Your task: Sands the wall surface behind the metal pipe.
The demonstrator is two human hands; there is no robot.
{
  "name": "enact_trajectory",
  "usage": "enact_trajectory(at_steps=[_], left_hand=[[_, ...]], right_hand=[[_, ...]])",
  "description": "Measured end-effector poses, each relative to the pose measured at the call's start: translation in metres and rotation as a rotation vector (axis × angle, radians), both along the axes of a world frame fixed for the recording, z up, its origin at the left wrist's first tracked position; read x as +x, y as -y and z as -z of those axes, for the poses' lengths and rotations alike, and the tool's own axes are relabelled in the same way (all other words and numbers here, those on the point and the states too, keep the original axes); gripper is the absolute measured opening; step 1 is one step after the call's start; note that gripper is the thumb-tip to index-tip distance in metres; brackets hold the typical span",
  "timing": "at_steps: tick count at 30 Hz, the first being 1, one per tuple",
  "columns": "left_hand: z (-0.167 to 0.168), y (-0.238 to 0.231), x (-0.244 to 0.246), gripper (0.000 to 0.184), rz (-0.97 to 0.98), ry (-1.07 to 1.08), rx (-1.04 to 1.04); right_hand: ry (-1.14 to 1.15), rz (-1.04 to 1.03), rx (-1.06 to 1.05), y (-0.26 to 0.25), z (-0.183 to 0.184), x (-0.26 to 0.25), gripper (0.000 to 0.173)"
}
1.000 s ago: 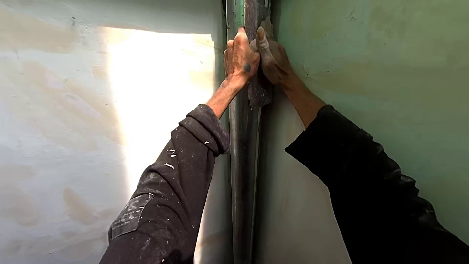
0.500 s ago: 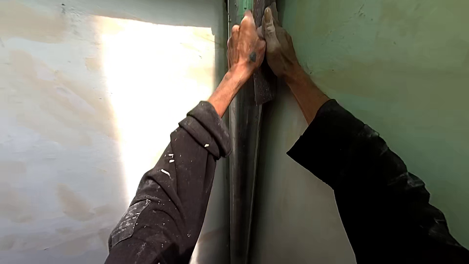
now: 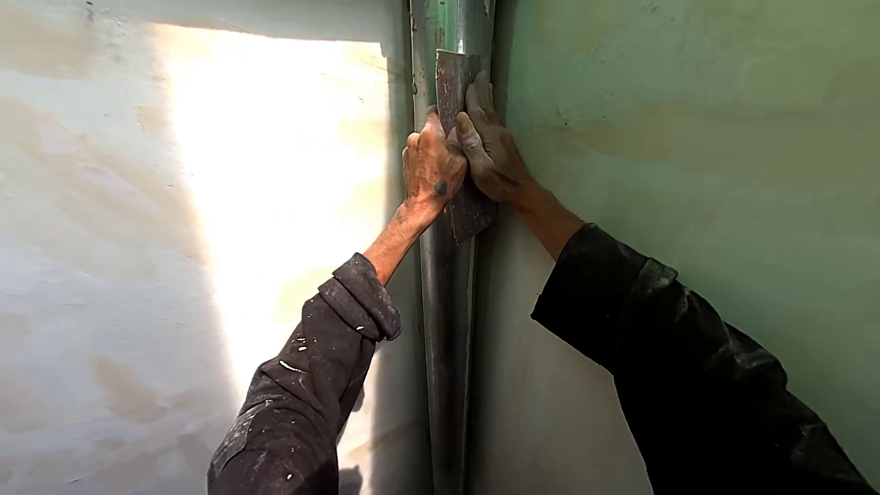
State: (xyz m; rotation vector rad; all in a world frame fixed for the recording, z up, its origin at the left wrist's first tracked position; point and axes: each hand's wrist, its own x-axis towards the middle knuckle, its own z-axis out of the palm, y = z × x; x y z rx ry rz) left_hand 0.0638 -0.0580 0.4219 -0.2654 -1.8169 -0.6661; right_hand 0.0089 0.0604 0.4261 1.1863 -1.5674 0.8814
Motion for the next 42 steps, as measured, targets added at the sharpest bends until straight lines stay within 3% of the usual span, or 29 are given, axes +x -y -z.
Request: enact_trajectory(at_steps=[5,7,10,12,15,18,21,25,28,33,38,40,42], left_hand=[[-0.097,-0.026,-0.003,0.037,-0.087,0.034,-0.062],[-0.098,-0.029,-0.006,0.037,-0.101,0.041,-0.083],[-0.024,-0.026,0.002,0.034,-0.090,0.107,-0.100],[0.025,-0.029,0.050,0.034,-0.088,0.443,-0.158],[0.126,-0.012,0.037,0.023,-0.019,0.204,-0.178],[0.163,-0.006,0.023,0.023,0.018,0.132,-0.206],[0.124,-0.008,0.006,0.025,-0.038,0.132,-0.203],[0.007,-0.030,-0.006,0.032,-0.110,0.178,-0.131],[-0.041,-0.038,-0.005,0.032,-0.130,0.185,-0.121],[-0.028,-0.029,-0.003,0.030,-0.101,0.021,-0.118],[-0.047,-0.024,-0.008,0.035,-0.097,0.021,-0.079],[-0.054,-0.021,-0.011,0.033,-0.011,-0.020,-0.077],[-0.046,-0.018,-0.011,0.029,0.203,-0.110,-0.127]], right_hand=[[0.120,-0.116,-0.081,-0.004,-0.081,-0.003,0.058],[0.158,-0.240,-0.150,0.002,-0.079,-0.010,0.058],[0.224,-0.226,-0.127,0.006,-0.005,-0.012,0.064],[0.288,-0.152,-0.095,0.001,0.057,-0.009,0.071],[0.334,-0.059,-0.029,-0.006,0.128,-0.001,0.077],[0.341,-0.010,0.029,-0.011,0.159,-0.001,0.079],[0.358,-0.030,0.035,-0.011,0.122,-0.002,0.074],[0.302,-0.079,-0.016,-0.013,0.017,0.002,0.061],[0.271,-0.126,-0.034,-0.015,-0.028,-0.002,0.057],[0.197,-0.226,-0.092,-0.008,-0.016,0.003,0.060],[0.172,-0.281,-0.095,-0.007,-0.029,-0.005,0.060],[0.168,-0.291,-0.107,-0.007,-0.039,-0.007,0.060],[0.150,-0.321,-0.171,-0.006,-0.043,-0.010,0.058]])
